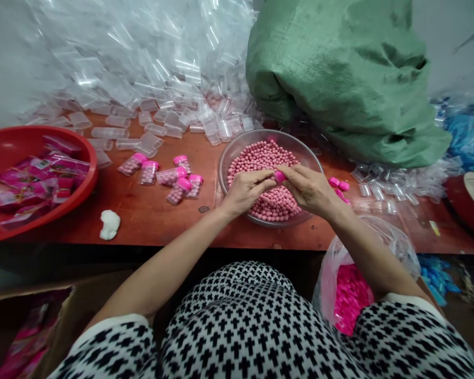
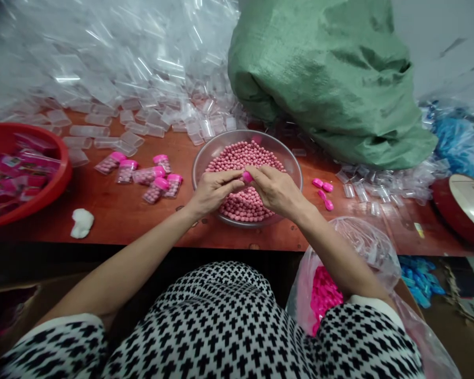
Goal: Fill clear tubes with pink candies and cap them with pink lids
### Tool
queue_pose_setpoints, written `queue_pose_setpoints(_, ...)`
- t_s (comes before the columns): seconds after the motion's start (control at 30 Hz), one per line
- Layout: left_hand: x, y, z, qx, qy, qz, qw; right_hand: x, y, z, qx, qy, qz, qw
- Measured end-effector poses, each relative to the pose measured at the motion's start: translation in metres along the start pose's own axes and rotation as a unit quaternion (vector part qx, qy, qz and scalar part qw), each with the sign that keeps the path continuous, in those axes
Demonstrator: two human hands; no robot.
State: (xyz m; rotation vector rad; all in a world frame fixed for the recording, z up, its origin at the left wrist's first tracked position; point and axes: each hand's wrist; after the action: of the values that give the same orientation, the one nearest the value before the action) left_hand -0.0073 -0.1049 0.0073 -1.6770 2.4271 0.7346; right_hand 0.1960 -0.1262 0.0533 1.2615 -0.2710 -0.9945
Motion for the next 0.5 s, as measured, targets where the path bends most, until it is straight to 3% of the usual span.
queue_pose_setpoints(0.3, 0.008, -0.001, 0.0, -0.095, -0.025, -0.012, 0.995, 0.011, -0.021, -0.006, 0.037, 0.047, 0.003, 0.998)
queue_pose_setpoints(0.43, 0.002, 0.001, 0.001, -0.007, 0.033, 0.002, 0.999, 0.004, -0.015, -0.007, -0.094, -0.012, -0.025, 0.995)
queue_pose_setpoints(0.5, -0.003, 0.002, 0.003, 0.08, 0.077, -0.003, 0.994, 0.002, -0.009, -0.004, -0.219, -0.077, -0.064, 0.971)
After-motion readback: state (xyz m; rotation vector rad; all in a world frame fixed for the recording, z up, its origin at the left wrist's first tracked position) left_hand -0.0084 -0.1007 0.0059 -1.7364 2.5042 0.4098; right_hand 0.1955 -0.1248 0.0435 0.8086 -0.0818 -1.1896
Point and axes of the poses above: each hand's wrist, its own x-axis away from the middle knuckle, its own y-axis out of the back of the hand, z = x × y, and after that the axes turned 12 degrees about -x, right-handed
